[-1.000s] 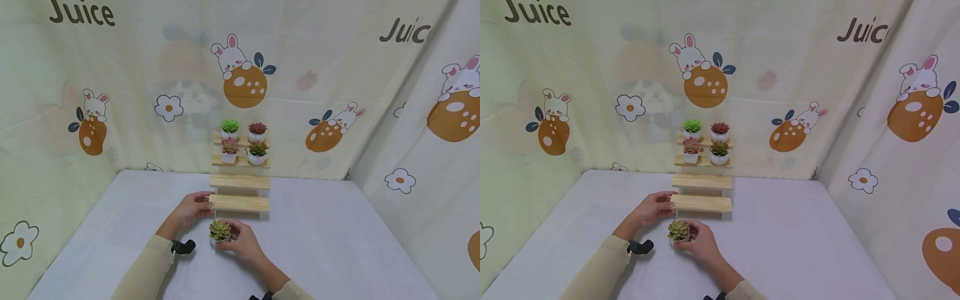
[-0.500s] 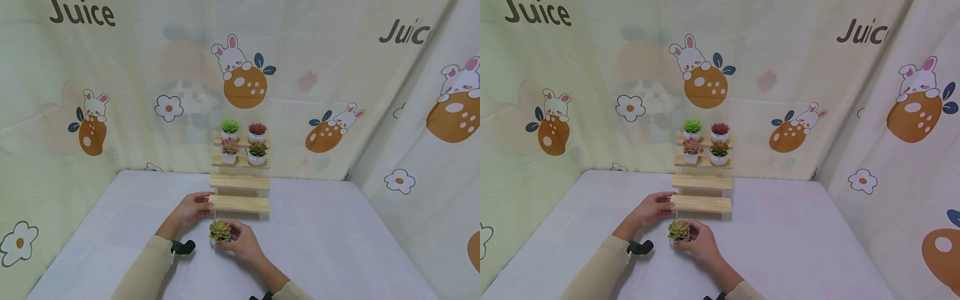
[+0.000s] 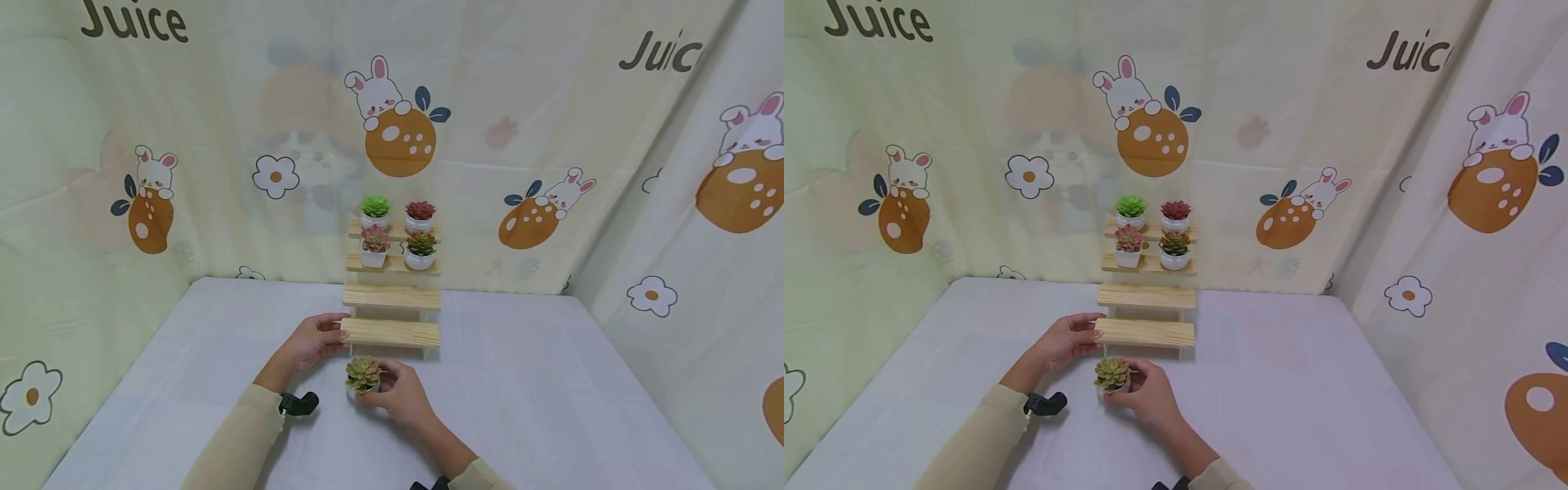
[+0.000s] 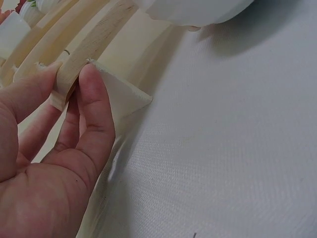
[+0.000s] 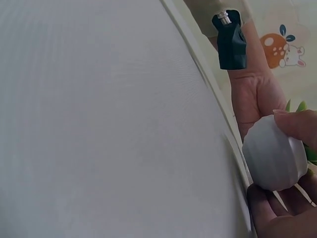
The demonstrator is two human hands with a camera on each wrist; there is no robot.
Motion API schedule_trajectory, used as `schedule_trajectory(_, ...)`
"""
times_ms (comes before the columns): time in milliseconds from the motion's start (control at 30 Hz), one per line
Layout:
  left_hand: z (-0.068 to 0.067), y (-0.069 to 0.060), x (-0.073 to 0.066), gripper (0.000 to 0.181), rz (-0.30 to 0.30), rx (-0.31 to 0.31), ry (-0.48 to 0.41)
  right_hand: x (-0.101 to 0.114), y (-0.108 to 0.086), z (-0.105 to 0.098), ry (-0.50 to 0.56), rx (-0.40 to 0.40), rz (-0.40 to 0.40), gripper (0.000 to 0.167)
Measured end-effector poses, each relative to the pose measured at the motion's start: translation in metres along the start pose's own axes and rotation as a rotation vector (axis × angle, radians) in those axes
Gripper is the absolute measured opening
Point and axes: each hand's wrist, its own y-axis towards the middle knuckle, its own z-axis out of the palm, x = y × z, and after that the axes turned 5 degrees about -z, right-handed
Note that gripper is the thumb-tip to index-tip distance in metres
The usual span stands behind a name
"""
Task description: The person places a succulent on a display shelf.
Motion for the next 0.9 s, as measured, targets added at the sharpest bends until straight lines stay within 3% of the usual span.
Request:
schedule_trajectory(533,0.001,0.0,-0.001,0.054,-0.009,-0.01,-0.017,0.004,0.004,-0.014,-0.017,0.019,-0.02,0.065)
schedule_trajectory(900,0.0,0.0,0.0,0.054,-0.007,-0.012,-0.017,0.021,0.011,-0.019,0.009,0.004,-0.022,0.062)
